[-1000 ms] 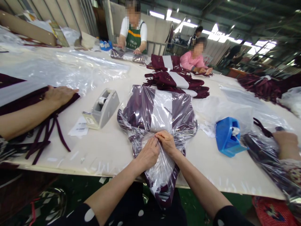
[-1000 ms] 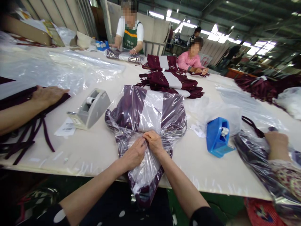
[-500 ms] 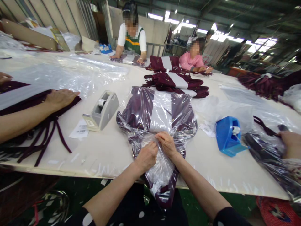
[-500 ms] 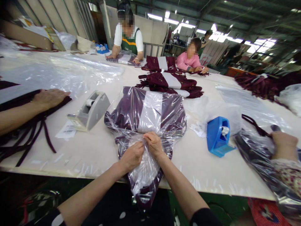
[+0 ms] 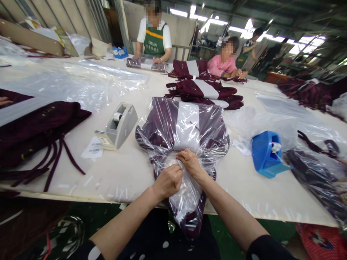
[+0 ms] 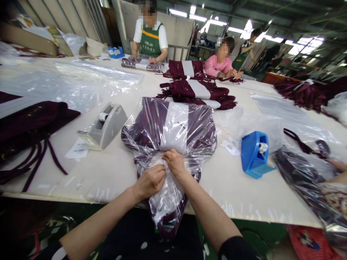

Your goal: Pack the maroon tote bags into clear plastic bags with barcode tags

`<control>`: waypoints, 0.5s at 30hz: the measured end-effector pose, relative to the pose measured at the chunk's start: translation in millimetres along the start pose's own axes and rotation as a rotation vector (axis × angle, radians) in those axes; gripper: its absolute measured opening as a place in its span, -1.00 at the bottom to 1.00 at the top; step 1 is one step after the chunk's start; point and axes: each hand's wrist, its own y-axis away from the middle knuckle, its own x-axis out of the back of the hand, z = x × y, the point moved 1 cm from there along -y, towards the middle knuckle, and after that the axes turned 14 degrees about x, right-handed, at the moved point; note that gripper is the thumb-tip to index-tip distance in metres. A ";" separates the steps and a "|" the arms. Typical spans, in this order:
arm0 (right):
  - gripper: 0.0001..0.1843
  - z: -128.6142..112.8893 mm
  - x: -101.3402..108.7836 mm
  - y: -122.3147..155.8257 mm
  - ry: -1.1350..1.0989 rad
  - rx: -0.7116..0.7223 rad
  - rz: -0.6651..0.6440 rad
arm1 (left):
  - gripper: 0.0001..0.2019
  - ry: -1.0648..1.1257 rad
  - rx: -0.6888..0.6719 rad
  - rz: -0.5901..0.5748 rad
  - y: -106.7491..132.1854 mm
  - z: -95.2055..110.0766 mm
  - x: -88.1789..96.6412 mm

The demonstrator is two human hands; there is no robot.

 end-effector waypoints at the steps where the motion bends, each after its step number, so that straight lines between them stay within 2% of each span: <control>1: -0.86 -1.3 1.5 -1.6 0.016 -0.008 -0.016 | -0.84 -0.010 0.005 0.043 0.8 0.7 1.2; 4: -0.86 -4.5 6.4 -7.1 0.050 -0.036 -0.074 | -0.83 -0.043 -0.003 0.087 -0.4 3.8 2.8; 9: -0.87 -6.8 15.1 -16.0 0.069 -0.079 -0.156 | -0.81 -0.161 0.033 -0.038 -6.2 8.6 -0.4; 12: -0.89 -6.5 15.3 -18.7 0.042 -0.104 -0.137 | -0.81 -0.196 0.058 -0.065 -7.2 9.5 -0.9; 15: -0.91 -8.5 12.7 -18.6 -0.017 -0.076 -0.053 | -0.79 -0.202 0.083 -0.069 -6.6 9.3 -0.5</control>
